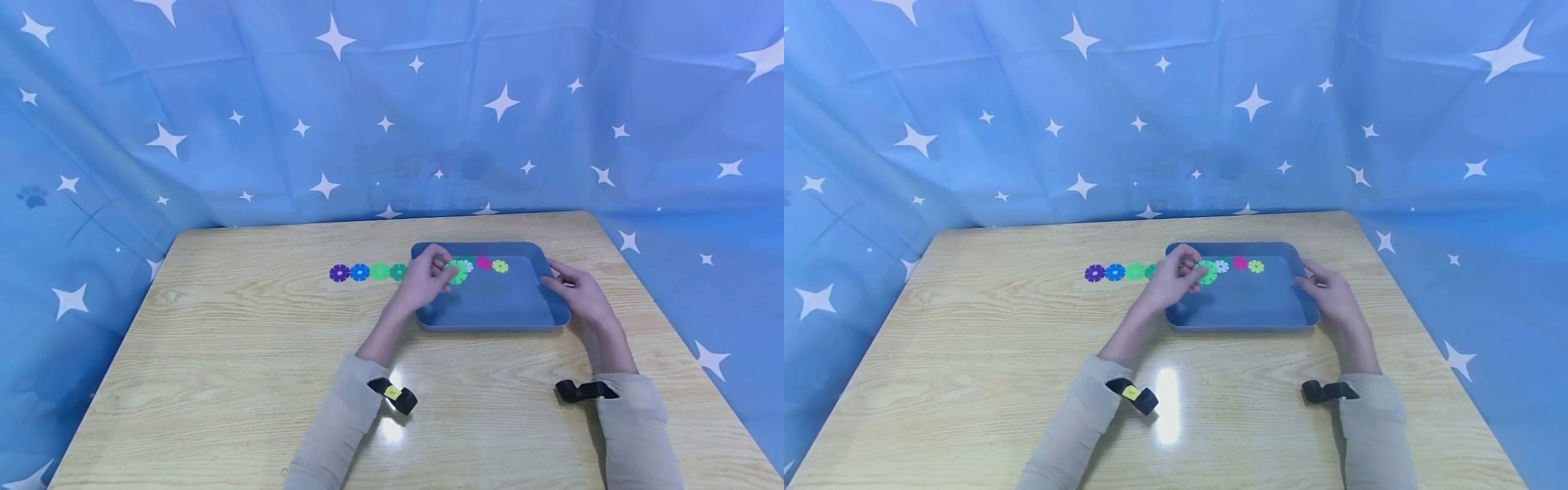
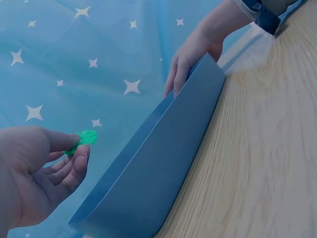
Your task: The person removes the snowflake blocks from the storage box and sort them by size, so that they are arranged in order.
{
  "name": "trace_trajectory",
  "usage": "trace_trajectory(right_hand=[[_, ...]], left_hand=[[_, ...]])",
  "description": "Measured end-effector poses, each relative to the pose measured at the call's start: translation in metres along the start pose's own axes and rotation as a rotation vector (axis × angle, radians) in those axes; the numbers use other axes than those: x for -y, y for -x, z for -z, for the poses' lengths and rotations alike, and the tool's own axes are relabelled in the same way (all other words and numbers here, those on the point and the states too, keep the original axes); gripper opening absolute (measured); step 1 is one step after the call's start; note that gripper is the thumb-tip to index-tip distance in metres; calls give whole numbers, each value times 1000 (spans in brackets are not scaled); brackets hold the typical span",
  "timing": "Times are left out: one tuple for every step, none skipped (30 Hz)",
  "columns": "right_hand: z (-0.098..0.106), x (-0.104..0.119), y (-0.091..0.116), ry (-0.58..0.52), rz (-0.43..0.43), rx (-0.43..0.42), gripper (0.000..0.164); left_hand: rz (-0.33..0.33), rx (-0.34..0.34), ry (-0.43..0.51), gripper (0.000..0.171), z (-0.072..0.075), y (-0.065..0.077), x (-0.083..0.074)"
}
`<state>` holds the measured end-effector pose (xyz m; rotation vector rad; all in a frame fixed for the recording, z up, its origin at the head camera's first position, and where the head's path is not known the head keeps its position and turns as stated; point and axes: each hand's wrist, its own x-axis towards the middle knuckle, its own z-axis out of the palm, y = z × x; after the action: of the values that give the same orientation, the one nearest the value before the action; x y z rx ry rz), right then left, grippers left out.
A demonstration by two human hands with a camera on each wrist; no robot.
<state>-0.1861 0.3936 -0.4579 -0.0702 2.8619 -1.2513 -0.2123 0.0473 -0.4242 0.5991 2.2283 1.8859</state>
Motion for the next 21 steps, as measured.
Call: trace_trajectory(right_hand=[[0,0,0,3,-5,1,61],[-1,0,0,5,-9,5,61],[-1,-1,0,8,-14,7,61],[0,-1,-1,12,-19,9,61],[0,-1,-1,13,-22,12,61],[0,-1,-1,10,-23,13,61],[1,-1,-1,11,-22,14,60],[1,-1,-1,7,-20,14,60],[1,-2,-1,5,-17,12,59],[1,-2,-1,5,-13,12,59],[1,-2,-1,4,-10,12,59],[1,-2,-1,5,-8,12,59],[1,-3,-1,8,-8,10,59],[1,-3,-1,11,-7,9,59],[1,-3,-1,18,-6,7,59],[1,-4,-1,23,-5,7,59],[1,-4,-1,23,-5,5,60],[1,-5,-1,23,-4,3,60],[1,-5,0,23,-2,1,60],[1,-4,0,22,0,0,60],[1,-4,0,20,2,-1,60]], left_hand=[[2,-5,7,18,4,2,1],[4,-13,23,17,7,3,2],[6,-23,33,17,11,4,3],[5,-36,41,17,15,5,4],[4,-52,43,17,18,6,5],[2,-67,41,16,21,7,6],[1,-82,44,17,25,8,7],[-1,-97,42,16,29,9,7],[-1,-113,37,16,32,10,8],[0,-127,35,16,36,11,9],[2,-139,36,15,40,12,10],[3,-149,37,15,44,14,11],[5,-159,37,15,49,15,12],[7,-168,33,15,53,17,14],[11,-179,32,15,58,18,16],[14,-191,35,15,62,19,17],[16,-203,32,15,67,21,19],[17,-217,28,15,72,23,21],[19,-231,21,15,77,25,23],[18,-246,14,15,82,27,25],[18,-260,12,15,88,28,27]])
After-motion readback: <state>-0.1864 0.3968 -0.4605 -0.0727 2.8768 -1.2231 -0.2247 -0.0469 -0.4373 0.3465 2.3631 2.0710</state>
